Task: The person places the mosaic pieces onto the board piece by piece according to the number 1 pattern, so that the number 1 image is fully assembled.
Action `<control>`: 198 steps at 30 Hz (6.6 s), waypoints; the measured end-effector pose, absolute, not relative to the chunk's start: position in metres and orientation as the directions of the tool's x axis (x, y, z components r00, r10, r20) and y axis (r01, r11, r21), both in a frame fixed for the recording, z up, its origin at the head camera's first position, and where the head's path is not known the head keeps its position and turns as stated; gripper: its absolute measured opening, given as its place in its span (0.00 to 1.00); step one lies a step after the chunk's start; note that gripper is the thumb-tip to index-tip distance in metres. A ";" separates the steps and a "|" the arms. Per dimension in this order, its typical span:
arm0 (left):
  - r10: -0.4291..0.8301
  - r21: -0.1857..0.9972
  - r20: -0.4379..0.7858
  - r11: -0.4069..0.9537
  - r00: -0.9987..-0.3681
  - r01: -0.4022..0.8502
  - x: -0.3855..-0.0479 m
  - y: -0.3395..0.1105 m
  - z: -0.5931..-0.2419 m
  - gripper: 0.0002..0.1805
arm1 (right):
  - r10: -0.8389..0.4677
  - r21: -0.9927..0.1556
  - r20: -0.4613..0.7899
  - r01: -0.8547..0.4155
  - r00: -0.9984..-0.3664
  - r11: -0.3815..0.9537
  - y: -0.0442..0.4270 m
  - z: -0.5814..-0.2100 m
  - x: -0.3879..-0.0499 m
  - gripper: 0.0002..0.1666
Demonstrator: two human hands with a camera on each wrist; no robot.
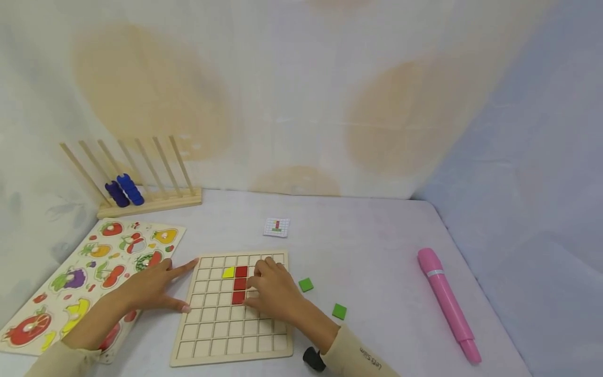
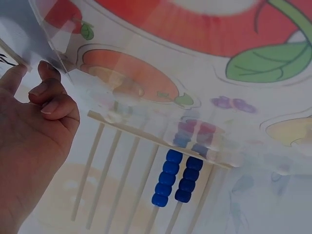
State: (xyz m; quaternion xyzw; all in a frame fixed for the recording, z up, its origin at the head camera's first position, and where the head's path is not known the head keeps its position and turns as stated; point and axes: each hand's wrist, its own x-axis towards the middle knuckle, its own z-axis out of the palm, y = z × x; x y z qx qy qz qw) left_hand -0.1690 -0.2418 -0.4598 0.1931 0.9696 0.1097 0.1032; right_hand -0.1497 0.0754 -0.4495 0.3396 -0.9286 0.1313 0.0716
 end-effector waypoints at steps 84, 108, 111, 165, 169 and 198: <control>0.399 0.258 -0.159 0.900 -0.903 0.352 -0.171 -0.241 -0.464 0.64 | -0.571 -0.238 0.350 -0.660 -0.743 0.713 0.114 -0.450 -0.119 0.12; 0.420 0.262 -0.121 0.888 -0.900 0.379 -0.168 -0.240 -0.459 0.62 | -0.719 -0.069 0.196 -0.741 -0.666 0.668 0.030 -0.457 -0.133 0.13; 0.420 0.268 -0.127 0.887 -0.898 0.377 -0.168 -0.240 -0.459 0.62 | -0.711 -0.059 0.187 -0.730 -0.678 0.680 0.026 -0.461 -0.131 0.12; 0.417 0.256 -0.150 0.892 -0.897 0.372 -0.169 -0.241 -0.462 0.62 | -0.406 -0.343 0.143 -0.430 -0.902 0.835 0.190 -0.467 -0.151 0.21; 0.417 0.268 -0.147 0.889 -0.897 0.370 -0.168 -0.240 -0.460 0.62 | -0.395 -0.316 0.171 -0.430 -0.903 0.846 0.191 -0.469 -0.151 0.17; 0.403 0.254 -0.166 0.900 -0.900 0.355 -0.171 -0.241 -0.463 0.62 | -0.566 -0.306 0.248 -0.618 -0.786 0.725 0.133 -0.454 -0.144 0.13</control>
